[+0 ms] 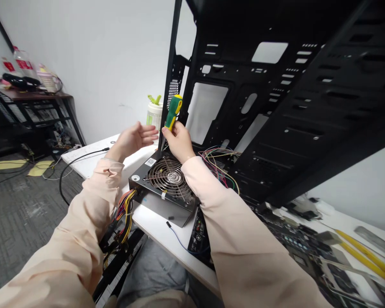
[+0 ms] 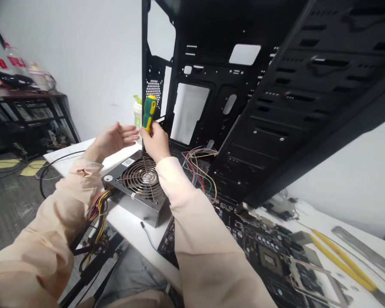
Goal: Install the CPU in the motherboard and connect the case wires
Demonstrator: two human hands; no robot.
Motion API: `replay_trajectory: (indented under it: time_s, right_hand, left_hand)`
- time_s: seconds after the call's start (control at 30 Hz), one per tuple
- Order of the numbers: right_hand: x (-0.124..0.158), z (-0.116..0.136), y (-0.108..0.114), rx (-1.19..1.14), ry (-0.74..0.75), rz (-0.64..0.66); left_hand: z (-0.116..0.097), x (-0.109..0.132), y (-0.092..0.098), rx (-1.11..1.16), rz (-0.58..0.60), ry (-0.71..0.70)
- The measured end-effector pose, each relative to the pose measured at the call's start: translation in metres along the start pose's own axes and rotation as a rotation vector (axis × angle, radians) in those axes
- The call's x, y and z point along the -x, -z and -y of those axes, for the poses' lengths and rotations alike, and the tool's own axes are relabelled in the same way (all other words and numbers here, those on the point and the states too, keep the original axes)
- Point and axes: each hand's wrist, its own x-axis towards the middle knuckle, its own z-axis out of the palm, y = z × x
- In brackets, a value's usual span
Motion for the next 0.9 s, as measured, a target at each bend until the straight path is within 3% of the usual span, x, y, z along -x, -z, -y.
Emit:
replay_trajectory:
  time_s: [0.17,0.27,0.37,0.53,0.9]
  right_hand:
    - [0.003,0.005,-0.001,0.0,-0.005,-0.006]
    - [0.006,0.012,0.0,0.035,-0.008,-0.028]
    - [0.007,0.016,0.003,0.135,0.02,-0.051]
    - [0.006,0.015,0.005,0.157,0.047,-0.057]
    - [0.0,0.0,0.001,-0.052,0.037,0.029]
  left_hand:
    - [-0.019,0.003,0.03,0.153,-0.267,-0.256]
    - [-0.018,0.001,0.039,0.119,-0.33,-0.217]
    - [-0.007,-0.003,0.031,0.056,-0.276,-0.082]
    - [0.008,0.0,-0.001,-0.088,-0.06,0.095]
    - [0.019,-0.002,-0.01,-0.239,0.105,-0.087]
